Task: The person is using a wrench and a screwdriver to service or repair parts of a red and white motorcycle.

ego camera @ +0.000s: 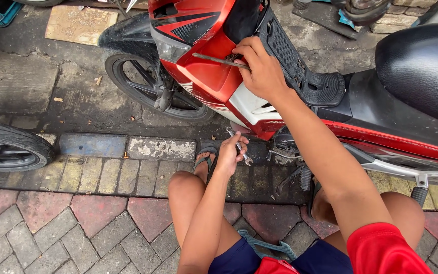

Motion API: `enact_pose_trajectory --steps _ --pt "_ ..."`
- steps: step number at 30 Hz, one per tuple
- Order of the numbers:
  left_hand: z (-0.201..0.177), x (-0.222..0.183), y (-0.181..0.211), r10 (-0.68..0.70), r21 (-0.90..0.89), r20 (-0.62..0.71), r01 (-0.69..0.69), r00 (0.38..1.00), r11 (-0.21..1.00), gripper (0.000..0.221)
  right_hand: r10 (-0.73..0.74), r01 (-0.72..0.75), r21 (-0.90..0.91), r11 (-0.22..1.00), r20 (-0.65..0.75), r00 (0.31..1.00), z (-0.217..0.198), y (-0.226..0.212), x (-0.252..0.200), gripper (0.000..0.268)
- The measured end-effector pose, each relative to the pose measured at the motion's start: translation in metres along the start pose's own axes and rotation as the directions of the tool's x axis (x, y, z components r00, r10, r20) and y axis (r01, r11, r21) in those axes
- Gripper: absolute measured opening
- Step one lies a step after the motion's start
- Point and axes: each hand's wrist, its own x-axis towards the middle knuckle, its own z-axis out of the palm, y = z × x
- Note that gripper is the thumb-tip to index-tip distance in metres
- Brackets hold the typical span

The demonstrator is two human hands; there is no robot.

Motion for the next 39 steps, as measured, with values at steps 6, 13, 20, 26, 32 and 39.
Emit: enact_pose_trajectory --steps 6,13,20,26,32,39 --pt "0.000 0.000 -0.001 -0.002 0.007 -0.002 0.002 1.000 1.000 0.040 0.010 -0.007 -0.077 0.997 0.033 0.999 0.000 -0.004 -0.001 0.019" --pt "-0.003 0.001 -0.001 0.003 -0.017 -0.033 -0.003 0.999 1.000 0.038 0.082 -0.079 -0.060 0.995 0.045 0.996 0.005 -0.010 0.001 0.015" --pt "-0.004 -0.001 0.000 -0.007 0.009 -0.033 0.007 0.999 1.000 0.039 0.105 -0.102 -0.074 0.992 0.046 0.993 0.004 -0.013 0.001 0.017" --pt "-0.004 -0.002 0.000 -0.011 0.007 -0.025 0.011 1.000 1.000 0.039 0.100 -0.096 -0.083 0.992 0.038 0.994 0.005 -0.013 0.000 0.017" --pt "-0.003 -0.002 0.000 -0.006 0.003 -0.034 0.006 0.999 1.000 0.040 0.103 -0.099 -0.081 0.992 0.043 0.994 0.004 -0.014 0.001 0.017" --pt "-0.017 0.026 -0.029 0.097 -0.075 0.019 -0.096 0.995 0.993 0.039 0.054 -0.065 -0.144 0.987 -0.078 0.995 -0.008 -0.027 -0.031 0.028"
